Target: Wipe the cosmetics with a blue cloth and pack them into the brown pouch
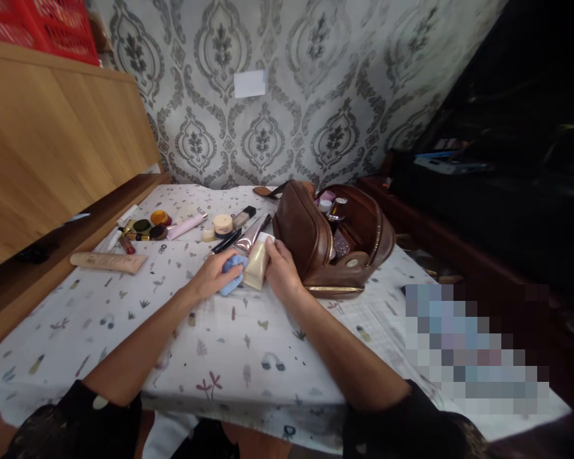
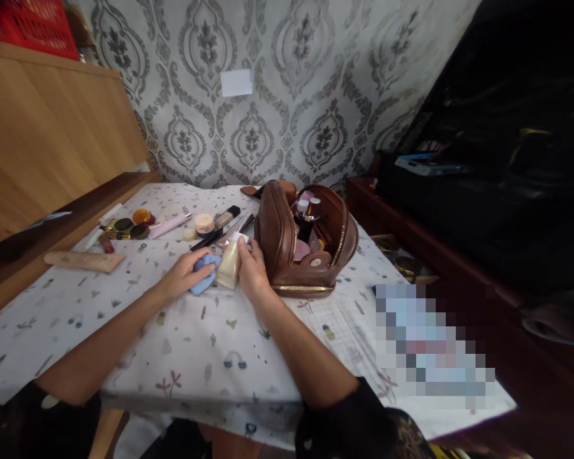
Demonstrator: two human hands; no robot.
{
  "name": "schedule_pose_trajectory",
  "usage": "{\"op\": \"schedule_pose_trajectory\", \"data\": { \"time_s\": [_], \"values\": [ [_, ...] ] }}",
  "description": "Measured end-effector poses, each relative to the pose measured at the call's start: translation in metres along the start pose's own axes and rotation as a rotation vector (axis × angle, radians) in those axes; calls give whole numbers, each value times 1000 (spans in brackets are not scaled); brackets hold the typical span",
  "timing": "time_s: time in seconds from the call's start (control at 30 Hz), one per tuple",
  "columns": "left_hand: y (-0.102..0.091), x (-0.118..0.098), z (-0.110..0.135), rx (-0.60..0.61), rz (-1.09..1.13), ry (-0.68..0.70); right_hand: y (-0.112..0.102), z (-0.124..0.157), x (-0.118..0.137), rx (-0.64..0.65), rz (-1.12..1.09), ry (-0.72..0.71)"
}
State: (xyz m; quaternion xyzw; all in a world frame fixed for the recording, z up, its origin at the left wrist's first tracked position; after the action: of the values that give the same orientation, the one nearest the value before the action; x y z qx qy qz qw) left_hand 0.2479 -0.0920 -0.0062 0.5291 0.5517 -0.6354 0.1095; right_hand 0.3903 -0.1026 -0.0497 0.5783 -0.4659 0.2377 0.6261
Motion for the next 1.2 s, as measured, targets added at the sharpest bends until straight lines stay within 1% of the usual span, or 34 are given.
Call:
{"op": "schedule_pose_trajectory", "data": {
  "time_s": [0.13, 0.2, 0.3, 0.4, 0.47, 0.53, 0.63, 0.7, 0.77, 0.83, 0.9, 0.97, 1.0, 1.07, 1.2],
  "values": [
    [5, 10, -4, 87, 213, -37, 4, 1, 5, 16, -35, -25],
    [7, 14, -6, 106, 279, -60, 5, 1, 6, 30, -35, -26],
    [4, 21, -9, 58, 348, -103, 6, 2, 7, 18, -78, -11],
    [0, 33, -12, 3, 497, -193, 7, 6, 8, 0, -121, 2],
    [-5, 41, -13, -48, 582, -227, 11, 9, 8, 25, -108, 17],
    [-14, 44, -14, -125, 595, -214, 16, 11, 8, 67, -82, 33],
    [-28, 35, -10, -270, 501, -138, 17, 12, 10, 80, -42, 41],
    [-33, 20, -3, -348, 377, -63, 15, 11, 12, 62, -13, 28],
    [-30, 0, 5, -372, 242, 39, 13, 11, 16, 45, 12, -9],
    [-18, -21, 11, -327, 118, 176, 10, 10, 19, 33, 37, -46],
    [-2, -37, 16, -240, -1, 323, 8, 10, 17, 27, 67, -57],
    [10, -43, 19, -164, -88, 422, 5, 9, 13, 18, 92, -45],
    [12, -42, 19, -141, -114, 447, 4, 9, 11, 14, 99, -34],
    [10, -38, 17, -130, -139, 462, 4, 8, 7, 23, 101, -7],
    [-4, -29, 14, -157, -150, 436, 9, 8, 4, 69, 80, 30]
  ]
}}
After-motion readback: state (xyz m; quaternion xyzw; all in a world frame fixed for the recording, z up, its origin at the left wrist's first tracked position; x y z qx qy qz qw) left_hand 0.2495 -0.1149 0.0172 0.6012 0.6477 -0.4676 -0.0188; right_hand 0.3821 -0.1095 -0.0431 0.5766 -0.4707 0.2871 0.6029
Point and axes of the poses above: each hand's wrist, its own z-axis away from the middle knuckle, its own y-axis out of the palm, x = y × z, the point moved 9 cm from there along -z, towards the middle knuckle, and after that the axes turned 6 degrees about -y, right-handed, at the moved point
